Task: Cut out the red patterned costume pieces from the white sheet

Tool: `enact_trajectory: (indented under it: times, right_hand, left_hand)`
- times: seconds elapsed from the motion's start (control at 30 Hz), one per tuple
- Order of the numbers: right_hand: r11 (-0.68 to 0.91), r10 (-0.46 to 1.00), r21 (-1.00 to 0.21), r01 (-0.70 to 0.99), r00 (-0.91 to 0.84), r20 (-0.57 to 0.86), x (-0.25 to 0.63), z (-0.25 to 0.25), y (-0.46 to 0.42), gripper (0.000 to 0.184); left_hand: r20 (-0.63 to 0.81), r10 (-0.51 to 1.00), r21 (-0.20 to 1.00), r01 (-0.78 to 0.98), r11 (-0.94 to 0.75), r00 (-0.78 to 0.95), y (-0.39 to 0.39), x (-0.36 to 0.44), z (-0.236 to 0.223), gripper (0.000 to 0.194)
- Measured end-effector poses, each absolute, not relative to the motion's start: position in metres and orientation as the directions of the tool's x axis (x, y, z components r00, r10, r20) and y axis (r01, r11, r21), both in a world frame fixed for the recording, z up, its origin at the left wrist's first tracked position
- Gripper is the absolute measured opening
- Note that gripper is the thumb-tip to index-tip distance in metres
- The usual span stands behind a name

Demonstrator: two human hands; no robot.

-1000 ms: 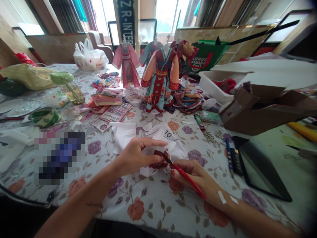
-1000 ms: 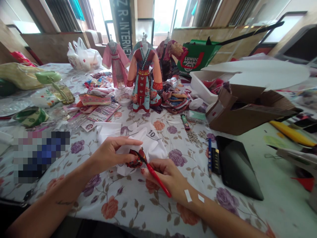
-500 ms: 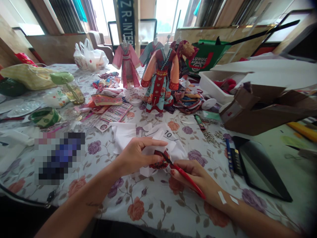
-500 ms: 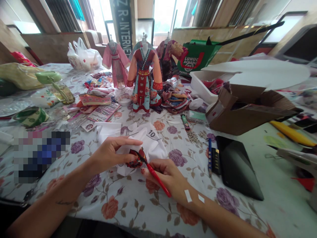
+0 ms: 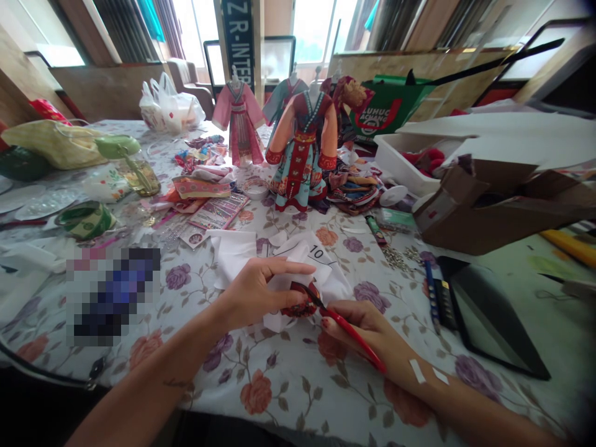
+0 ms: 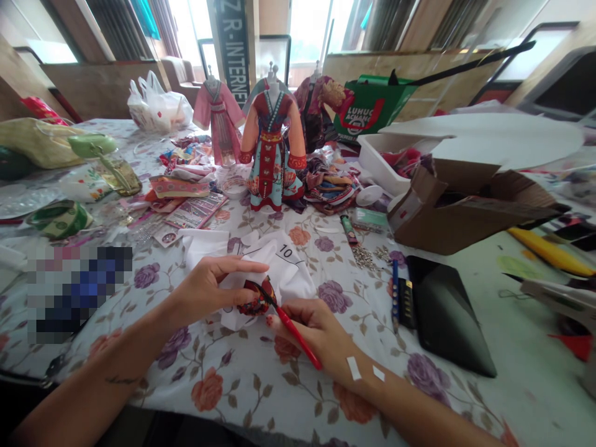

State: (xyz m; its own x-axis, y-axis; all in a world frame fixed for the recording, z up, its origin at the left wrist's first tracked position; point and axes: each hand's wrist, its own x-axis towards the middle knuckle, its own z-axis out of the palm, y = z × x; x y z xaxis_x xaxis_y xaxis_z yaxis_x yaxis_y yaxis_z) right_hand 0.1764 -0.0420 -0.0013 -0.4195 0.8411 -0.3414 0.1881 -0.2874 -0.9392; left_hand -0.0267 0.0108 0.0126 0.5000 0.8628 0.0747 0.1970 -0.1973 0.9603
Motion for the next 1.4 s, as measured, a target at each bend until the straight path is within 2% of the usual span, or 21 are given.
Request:
enact_trajectory:
  times: [0.27,0.5,0.7,1.03,1.4]
  right_hand:
    - [-0.270,0.845,-0.939,0.212,-0.416,-0.337,0.178,-0.003,-0.042,0.045]
    - [-0.264,0.853,-0.950,0.166,-0.419,-0.311,0.180,-0.011,-0.041,0.042]
    - [-0.267,0.861,-0.957,0.111,-0.418,-0.289,0.180,-0.012,-0.041,0.042]
    - [-0.225,0.864,-0.969,0.102,-0.438,-0.247,0.181,-0.015,-0.039,0.043]
    - [-0.239,0.843,-0.961,0.142,-0.461,-0.278,0.183,-0.019,-0.039,0.043]
  left_hand:
    - [0.060,0.872,0.963,0.201,-0.178,0.485,0.010,-0.026,0.014,0.037]
    - [0.002,0.887,0.998,0.061,-0.034,0.461,0.011,-0.027,0.009,0.039]
    - [0.079,0.902,0.984,0.110,-0.138,0.425,0.013,-0.027,0.009,0.027]
    - [0.098,0.906,0.975,0.145,-0.171,0.411,0.012,-0.026,0.009,0.030]
    - [0.111,0.890,0.966,0.164,-0.202,0.443,0.013,-0.027,0.007,0.031]
